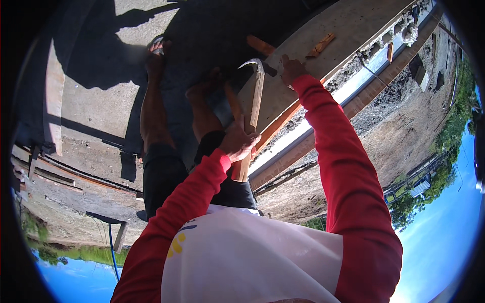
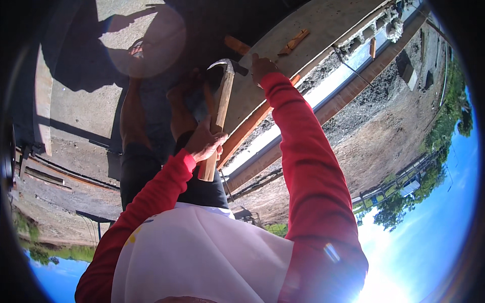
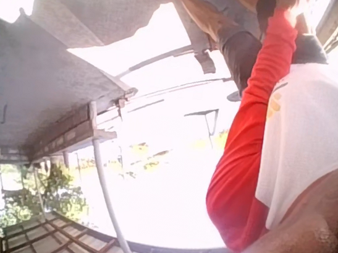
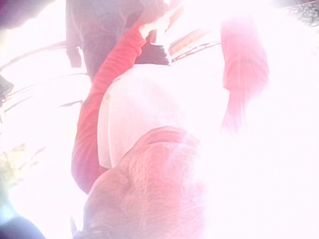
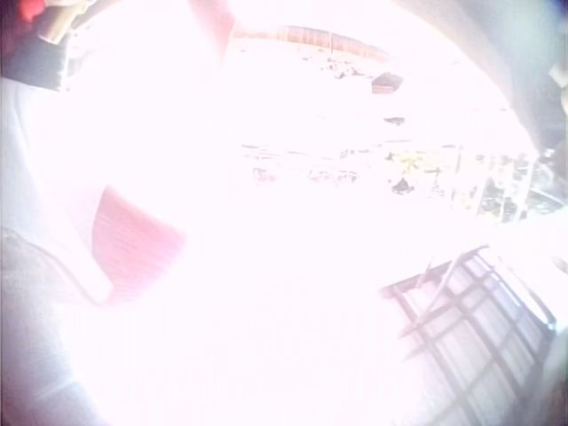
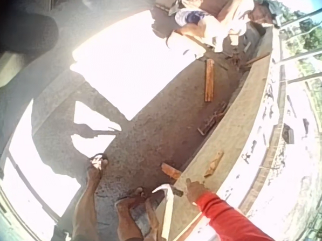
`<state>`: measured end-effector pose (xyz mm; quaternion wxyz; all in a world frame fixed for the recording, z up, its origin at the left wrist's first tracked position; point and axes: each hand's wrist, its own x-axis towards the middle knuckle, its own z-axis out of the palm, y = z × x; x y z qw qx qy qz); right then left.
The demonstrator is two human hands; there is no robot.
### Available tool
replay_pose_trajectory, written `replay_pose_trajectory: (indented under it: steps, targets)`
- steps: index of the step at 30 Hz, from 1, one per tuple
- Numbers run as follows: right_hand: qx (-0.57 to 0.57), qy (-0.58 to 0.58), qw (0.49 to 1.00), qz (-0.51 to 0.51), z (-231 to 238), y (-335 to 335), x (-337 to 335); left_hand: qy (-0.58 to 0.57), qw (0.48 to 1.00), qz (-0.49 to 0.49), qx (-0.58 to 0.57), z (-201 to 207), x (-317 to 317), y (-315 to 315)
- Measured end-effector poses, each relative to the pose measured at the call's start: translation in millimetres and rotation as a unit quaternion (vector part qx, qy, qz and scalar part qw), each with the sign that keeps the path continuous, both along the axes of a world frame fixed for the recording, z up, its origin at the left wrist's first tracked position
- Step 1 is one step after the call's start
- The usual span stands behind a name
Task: Installing wooden formwork for a concrete wall at a construction site.
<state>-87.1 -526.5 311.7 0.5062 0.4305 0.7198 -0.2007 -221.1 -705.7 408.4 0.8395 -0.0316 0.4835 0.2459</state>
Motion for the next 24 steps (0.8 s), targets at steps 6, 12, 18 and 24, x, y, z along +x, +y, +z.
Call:
replay_pose_trajectory:
  steps: [6,12,18,24]
  targets:
    - [-0.003,0.014,1.000,-0.001,1.1,1.0,0.5,0.002,1.000,-0.008,0.020,-0.6,-1.5,-0.1]
    - [0.006,0.017,1.000,0.006,2.8,0.0,-1.8,0.027,1.000,0.008,0.000,3.6,-1.9,3.0]
    - [-0.064,0.016,0.997,-0.029,18.6,12.7,-10.3,-0.045,0.995,0.095,0.000,3.3,-10.5,3.0]
    - [-0.084,0.027,0.933,0.348,61.8,27.9,9.5,0.035,0.998,0.050,-0.024,8.6,-22.0,-4.3]
